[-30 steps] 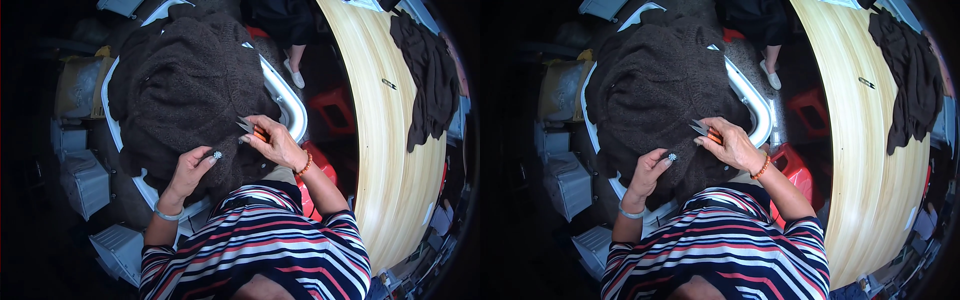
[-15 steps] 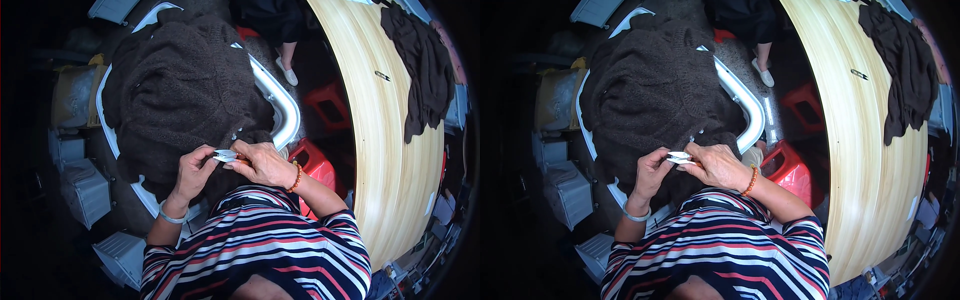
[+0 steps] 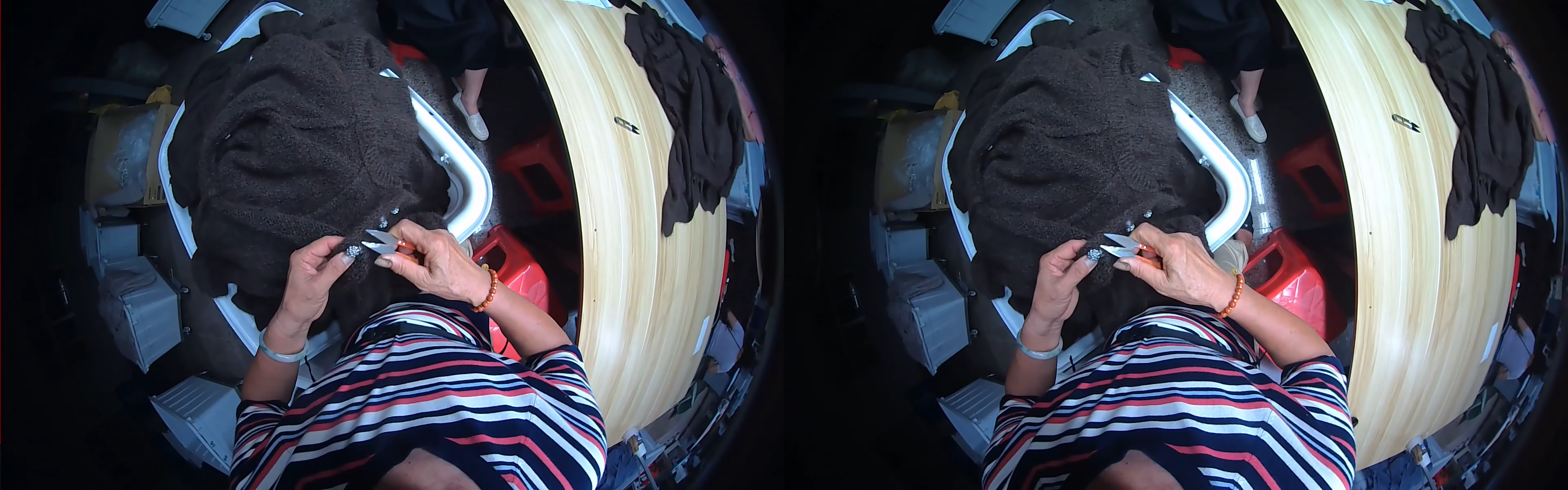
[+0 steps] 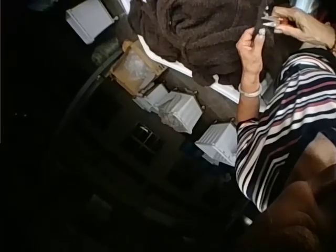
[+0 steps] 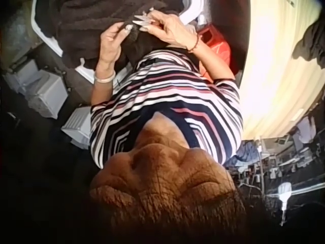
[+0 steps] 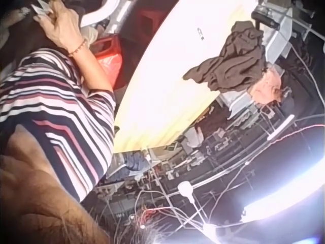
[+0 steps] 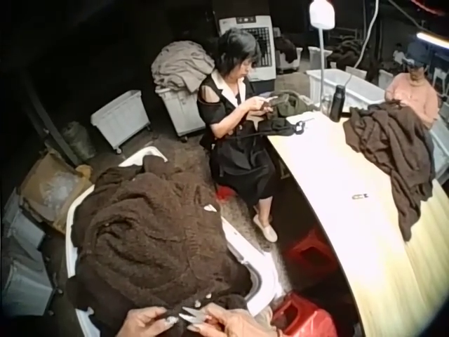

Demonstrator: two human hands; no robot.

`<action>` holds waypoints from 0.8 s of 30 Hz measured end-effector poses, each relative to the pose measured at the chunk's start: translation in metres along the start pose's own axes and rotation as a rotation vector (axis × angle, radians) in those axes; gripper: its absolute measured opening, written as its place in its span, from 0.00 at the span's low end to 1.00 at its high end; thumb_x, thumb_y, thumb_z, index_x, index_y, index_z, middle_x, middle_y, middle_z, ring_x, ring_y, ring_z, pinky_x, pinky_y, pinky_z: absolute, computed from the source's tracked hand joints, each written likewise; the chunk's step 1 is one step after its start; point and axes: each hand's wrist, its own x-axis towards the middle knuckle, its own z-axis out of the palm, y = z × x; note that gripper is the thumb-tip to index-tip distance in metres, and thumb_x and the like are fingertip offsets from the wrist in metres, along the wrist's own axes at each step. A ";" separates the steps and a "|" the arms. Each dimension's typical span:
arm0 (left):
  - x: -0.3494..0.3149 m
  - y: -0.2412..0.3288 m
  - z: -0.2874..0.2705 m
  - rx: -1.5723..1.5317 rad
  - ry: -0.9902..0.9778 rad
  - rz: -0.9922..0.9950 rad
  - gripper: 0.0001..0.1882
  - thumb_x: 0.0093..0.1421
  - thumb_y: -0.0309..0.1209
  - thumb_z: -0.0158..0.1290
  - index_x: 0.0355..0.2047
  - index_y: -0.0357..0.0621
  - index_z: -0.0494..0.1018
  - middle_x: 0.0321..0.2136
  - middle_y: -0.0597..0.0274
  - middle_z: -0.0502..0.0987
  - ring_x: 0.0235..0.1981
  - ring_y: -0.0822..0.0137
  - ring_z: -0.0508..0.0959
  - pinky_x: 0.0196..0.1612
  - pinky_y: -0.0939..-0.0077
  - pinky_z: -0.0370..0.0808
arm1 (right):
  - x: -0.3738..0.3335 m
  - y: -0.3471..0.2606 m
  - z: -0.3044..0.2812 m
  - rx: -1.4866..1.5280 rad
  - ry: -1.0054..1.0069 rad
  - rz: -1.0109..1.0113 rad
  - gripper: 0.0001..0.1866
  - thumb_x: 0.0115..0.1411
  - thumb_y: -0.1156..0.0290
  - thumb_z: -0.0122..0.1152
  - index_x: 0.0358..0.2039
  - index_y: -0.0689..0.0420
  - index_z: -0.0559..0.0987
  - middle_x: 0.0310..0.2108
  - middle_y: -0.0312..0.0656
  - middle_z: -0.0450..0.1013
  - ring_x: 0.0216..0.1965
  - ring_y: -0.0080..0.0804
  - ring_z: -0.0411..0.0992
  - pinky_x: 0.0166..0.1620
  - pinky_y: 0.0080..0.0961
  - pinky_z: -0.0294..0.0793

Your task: Inspecting sweaters and trimming loose threads using a pair of nippers.

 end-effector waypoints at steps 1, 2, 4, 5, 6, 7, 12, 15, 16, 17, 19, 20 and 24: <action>0.000 0.000 0.000 -0.012 0.015 -0.011 0.09 0.61 0.21 0.52 0.41 0.34 0.74 0.34 0.67 0.77 0.34 0.83 0.73 0.40 0.90 0.69 | 0.000 -0.001 0.002 0.002 0.002 -0.039 0.13 0.61 0.61 0.59 0.35 0.59 0.73 0.15 0.38 0.63 0.16 0.29 0.63 0.22 0.27 0.62; 0.001 0.000 0.001 -0.011 0.012 -0.011 0.09 0.61 0.21 0.52 0.41 0.34 0.74 0.34 0.67 0.77 0.34 0.83 0.73 0.40 0.90 0.69 | 0.000 -0.002 0.004 0.004 0.005 -0.079 0.14 0.61 0.60 0.59 0.35 0.59 0.73 0.15 0.39 0.64 0.17 0.31 0.66 0.22 0.28 0.63; 0.001 0.000 0.003 -0.005 0.005 -0.003 0.08 0.61 0.22 0.52 0.41 0.34 0.74 0.34 0.68 0.76 0.34 0.83 0.73 0.39 0.90 0.70 | 0.001 -0.003 0.007 -0.044 0.007 -0.094 0.13 0.60 0.60 0.59 0.36 0.58 0.73 0.15 0.42 0.67 0.18 0.39 0.70 0.22 0.31 0.65; 0.001 0.000 0.004 -0.004 0.003 -0.002 0.08 0.61 0.22 0.52 0.41 0.34 0.74 0.34 0.68 0.76 0.34 0.83 0.73 0.39 0.90 0.70 | 0.002 -0.003 0.008 -0.071 -0.018 -0.081 0.14 0.61 0.60 0.58 0.35 0.58 0.72 0.16 0.45 0.68 0.19 0.44 0.71 0.23 0.35 0.66; 0.001 0.001 0.005 0.056 0.001 0.019 0.08 0.61 0.22 0.52 0.41 0.34 0.74 0.33 0.69 0.76 0.33 0.83 0.72 0.37 0.90 0.69 | 0.002 -0.003 0.009 -0.096 -0.052 -0.059 0.14 0.61 0.59 0.57 0.34 0.58 0.71 0.16 0.48 0.69 0.21 0.50 0.72 0.24 0.39 0.67; 0.001 0.001 0.005 0.116 0.000 0.041 0.07 0.62 0.22 0.52 0.40 0.34 0.74 0.32 0.70 0.75 0.32 0.83 0.72 0.36 0.90 0.69 | 0.002 -0.003 0.008 -0.108 -0.056 -0.054 0.14 0.61 0.59 0.56 0.33 0.58 0.71 0.16 0.48 0.69 0.20 0.50 0.71 0.23 0.39 0.67; 0.001 0.004 0.007 0.345 -0.008 0.143 0.06 0.60 0.21 0.51 0.37 0.32 0.73 0.29 0.69 0.73 0.30 0.82 0.70 0.32 0.88 0.67 | -0.001 -0.002 -0.005 -0.114 0.008 -0.020 0.13 0.59 0.61 0.61 0.33 0.58 0.73 0.15 0.41 0.66 0.18 0.37 0.69 0.22 0.30 0.64; 0.002 0.005 0.010 0.416 -0.007 0.192 0.05 0.58 0.19 0.52 0.35 0.31 0.73 0.28 0.65 0.73 0.29 0.80 0.71 0.31 0.86 0.67 | -0.003 -0.004 -0.007 -0.021 0.063 0.036 0.15 0.55 0.61 0.66 0.32 0.59 0.74 0.16 0.35 0.65 0.19 0.25 0.65 0.24 0.24 0.63; 0.003 0.005 0.011 0.420 -0.015 0.194 0.05 0.57 0.18 0.53 0.35 0.31 0.73 0.27 0.63 0.73 0.29 0.77 0.72 0.32 0.84 0.68 | -0.004 -0.006 -0.006 0.055 0.069 0.071 0.16 0.53 0.62 0.69 0.31 0.60 0.75 0.17 0.31 0.64 0.21 0.19 0.63 0.25 0.21 0.62; 0.003 0.006 0.014 0.442 -0.011 0.201 0.05 0.57 0.18 0.53 0.35 0.31 0.73 0.27 0.63 0.73 0.29 0.77 0.72 0.32 0.84 0.68 | -0.003 -0.008 -0.002 0.091 0.053 0.155 0.16 0.51 0.64 0.71 0.32 0.61 0.76 0.19 0.29 0.64 0.24 0.14 0.61 0.26 0.17 0.61; 0.004 0.006 0.019 0.536 0.001 0.313 0.06 0.53 0.17 0.54 0.32 0.31 0.72 0.28 0.58 0.74 0.28 0.69 0.75 0.32 0.81 0.70 | -0.002 -0.011 0.008 0.118 0.140 0.026 0.17 0.51 0.65 0.71 0.35 0.62 0.77 0.18 0.32 0.65 0.22 0.15 0.61 0.25 0.18 0.62; 0.004 0.007 0.021 0.527 0.003 0.329 0.06 0.53 0.17 0.54 0.32 0.31 0.72 0.28 0.58 0.74 0.28 0.69 0.75 0.32 0.81 0.70 | -0.003 -0.012 0.013 0.109 0.155 0.016 0.16 0.51 0.66 0.71 0.35 0.63 0.77 0.18 0.33 0.65 0.21 0.16 0.61 0.24 0.18 0.62; 0.000 0.007 0.025 0.736 0.031 0.363 0.07 0.49 0.16 0.55 0.30 0.31 0.72 0.27 0.53 0.74 0.27 0.61 0.76 0.32 0.77 0.71 | -0.003 -0.009 0.026 0.092 0.183 0.060 0.09 0.51 0.71 0.66 0.29 0.61 0.77 0.21 0.50 0.70 0.23 0.47 0.73 0.26 0.31 0.70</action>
